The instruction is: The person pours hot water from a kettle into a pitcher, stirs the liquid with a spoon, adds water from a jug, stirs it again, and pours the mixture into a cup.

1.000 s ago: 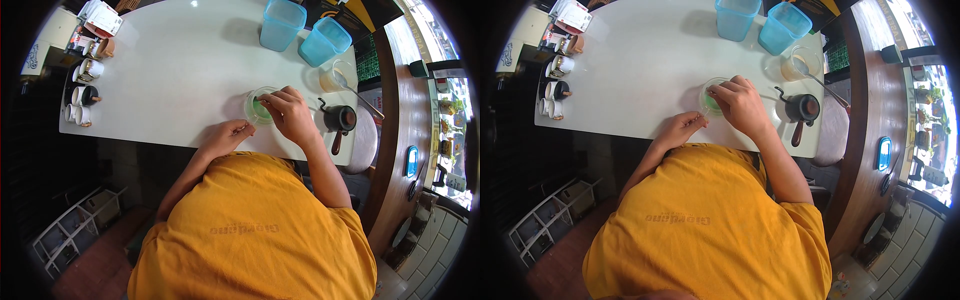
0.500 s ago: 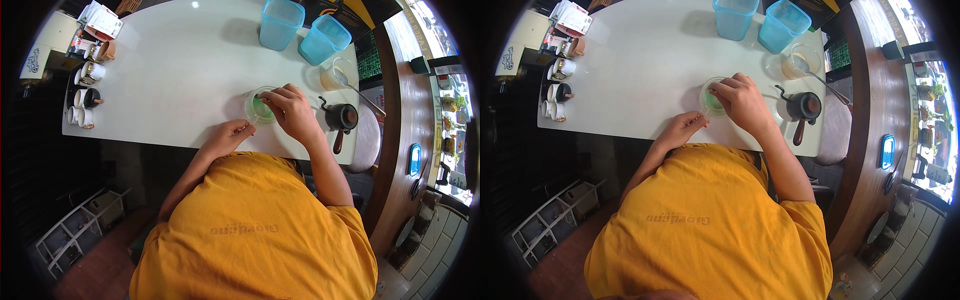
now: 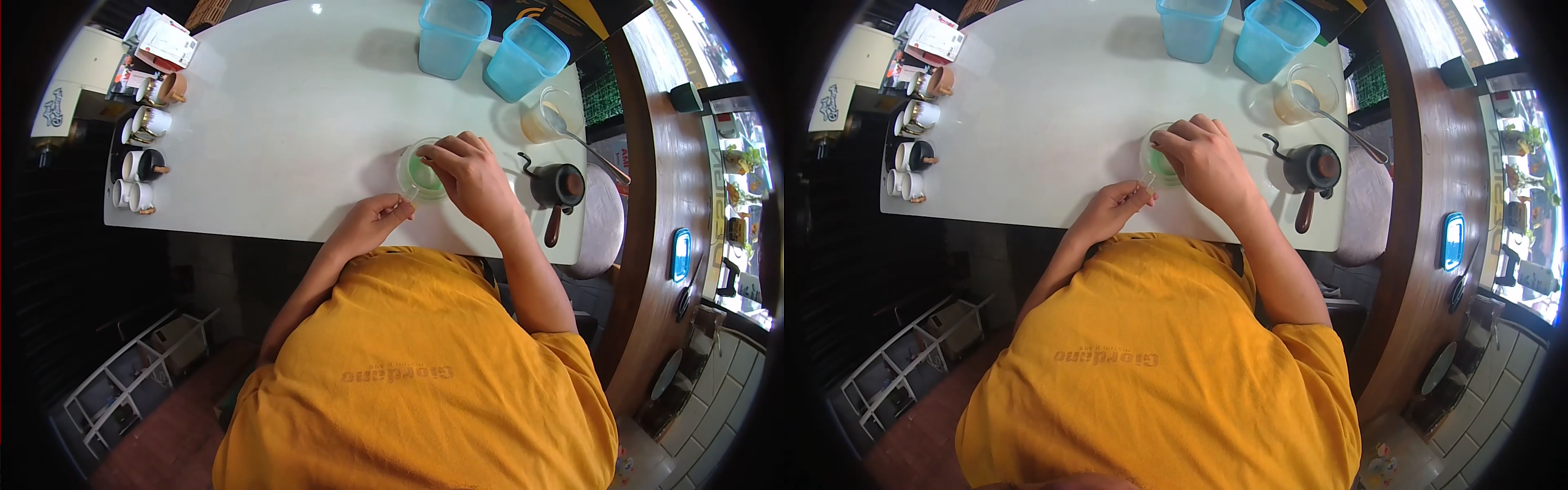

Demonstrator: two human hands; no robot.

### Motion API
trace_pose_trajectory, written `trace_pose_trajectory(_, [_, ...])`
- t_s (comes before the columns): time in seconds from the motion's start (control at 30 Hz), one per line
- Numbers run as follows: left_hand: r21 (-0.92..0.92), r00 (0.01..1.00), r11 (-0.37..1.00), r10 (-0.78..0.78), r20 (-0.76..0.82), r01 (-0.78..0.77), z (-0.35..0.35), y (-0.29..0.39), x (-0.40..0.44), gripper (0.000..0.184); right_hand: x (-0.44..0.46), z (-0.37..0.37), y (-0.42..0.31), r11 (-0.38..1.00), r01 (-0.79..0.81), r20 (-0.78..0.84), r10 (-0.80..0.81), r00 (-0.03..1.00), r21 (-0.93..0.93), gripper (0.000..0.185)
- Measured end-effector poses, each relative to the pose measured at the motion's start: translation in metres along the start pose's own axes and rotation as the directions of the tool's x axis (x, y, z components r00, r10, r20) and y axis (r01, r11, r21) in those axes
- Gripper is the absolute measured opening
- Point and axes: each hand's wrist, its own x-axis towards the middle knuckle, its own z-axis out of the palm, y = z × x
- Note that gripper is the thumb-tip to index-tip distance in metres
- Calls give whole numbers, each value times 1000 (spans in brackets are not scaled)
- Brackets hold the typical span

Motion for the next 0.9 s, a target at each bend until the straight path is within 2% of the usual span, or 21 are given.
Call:
trace_pose_trajectory(0.03, [0,1000,1000,-6,0,6,0,1,0,31,-1,2,1,1000,1,0,-1,1000,1,7])
trace_pose_trajectory(0.1, [0,1000,1000,-13,-2,13,0,1,0,31,-5,6,5,987,-14,24,10,1000,162,8])
trace_pose_trajectory(0.13, [2,1000,1000,-5,-6,5,0,-1,0,31,-5,4,6,987,-12,23,9,1000,161,8])
trace_pose_trajectory(0.2, [2,1000,1000,2,-10,-2,0,0,0,30,-6,-2,6,991,-42,142,23,990,129,11])
trace_pose_trajectory(0.3, [24,999,999,-48,-6,48,1,3,-1,30,-5,-4,5,993,-26,149,9,989,112,12])
trace_pose_trajectory(0.37, [0,994,997,73,-80,-73,4,-2,0,35,-4,-2,3,992,-1,125,-14,992,124,12])
trace_pose_trajectory(0.43, [3,994,997,73,-76,-73,4,-4,0,36,-3,1,2,990,24,102,-38,994,136,13])
trace_pose_trajectory(0.5, [6,995,997,72,-75,-72,4,-5,1,36,-2,5,3,998,21,7,-21,1000,51,13])
trace_pose_trajectory(0.53, [2,995,997,74,-73,-74,4,-5,1,36,-2,4,2,998,23,7,-23,1000,52,13])
trace_pose_trajectory(0.6, [-2,995,997,75,-73,-75,4,-6,1,37,-3,0,1,997,2,1,-2,1000,-81,12])
trace_pose_trajectory(0.73, [-12,993,996,90,-70,-91,4,-7,1,38,-6,-3,-1,986,-31,27,36,999,-165,7])
trace_pose_trajectory(0.8, [-15,994,996,85,-64,-86,3,-4,1,38,-6,-1,0,995,-90,29,91,995,-37,5])
trace_pose_trajectory(0.83, [-4,999,999,40,-23,-40,0,-2,1,36,-7,2,1,995,-91,28,92,995,-36,5])
trace_pose_trajectory(0.9, [11,1000,1000,-6,18,6,-1,0,0,34,-7,8,4,990,-114,12,113,994,86,6])
